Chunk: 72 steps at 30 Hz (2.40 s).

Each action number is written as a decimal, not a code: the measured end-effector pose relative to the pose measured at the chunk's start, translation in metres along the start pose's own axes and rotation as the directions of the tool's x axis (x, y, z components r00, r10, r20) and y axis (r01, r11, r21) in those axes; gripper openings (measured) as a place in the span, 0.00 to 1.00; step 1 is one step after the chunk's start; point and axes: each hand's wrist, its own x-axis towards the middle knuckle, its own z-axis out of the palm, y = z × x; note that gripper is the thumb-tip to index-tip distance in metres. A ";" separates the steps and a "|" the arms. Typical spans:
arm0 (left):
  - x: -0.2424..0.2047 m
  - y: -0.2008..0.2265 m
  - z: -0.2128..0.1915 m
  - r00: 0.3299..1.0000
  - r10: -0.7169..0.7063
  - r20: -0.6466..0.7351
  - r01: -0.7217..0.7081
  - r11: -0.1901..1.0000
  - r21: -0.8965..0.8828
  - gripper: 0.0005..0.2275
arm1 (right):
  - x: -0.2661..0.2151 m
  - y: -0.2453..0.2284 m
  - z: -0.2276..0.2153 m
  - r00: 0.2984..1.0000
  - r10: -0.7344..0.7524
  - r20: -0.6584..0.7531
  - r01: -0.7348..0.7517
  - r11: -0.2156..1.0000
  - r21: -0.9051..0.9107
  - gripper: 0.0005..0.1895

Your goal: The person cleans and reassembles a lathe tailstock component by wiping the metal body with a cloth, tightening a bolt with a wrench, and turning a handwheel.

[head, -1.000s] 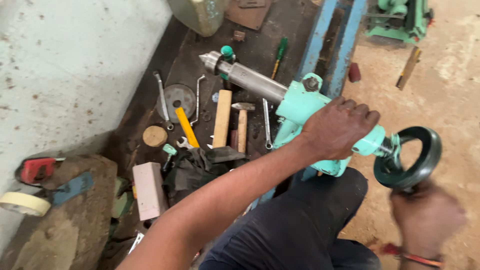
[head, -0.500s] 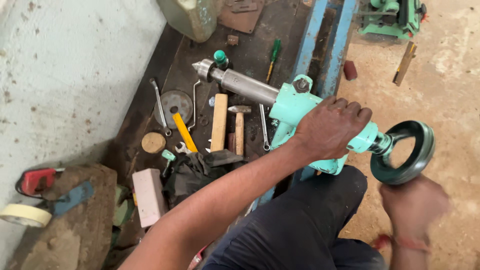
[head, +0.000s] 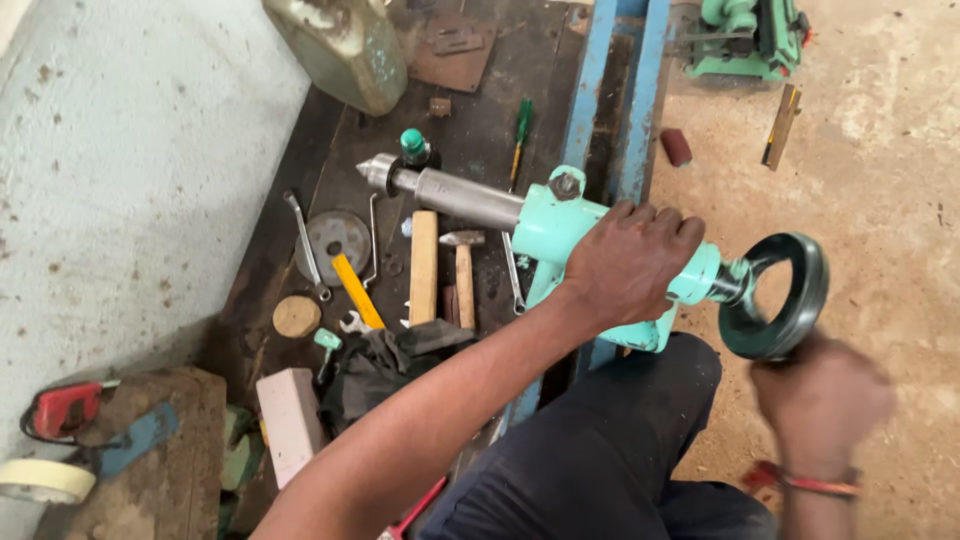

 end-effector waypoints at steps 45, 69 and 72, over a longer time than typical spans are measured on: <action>0.010 0.001 0.006 0.995 0.058 0.077 -0.056 0.998 -0.029 0.28 | 0.029 -0.005 0.010 0.964 -0.232 0.129 0.189 0.941 0.280 0.16; 0.020 0.006 0.003 0.988 0.031 0.153 -0.026 0.999 -0.035 0.29 | 0.005 0.004 0.013 0.960 -0.130 0.249 0.105 0.988 0.112 0.17; 0.026 0.009 -0.001 0.968 0.070 0.242 -0.057 0.997 -0.061 0.28 | 0.076 0.013 0.038 0.978 -0.205 0.047 0.190 0.957 0.221 0.10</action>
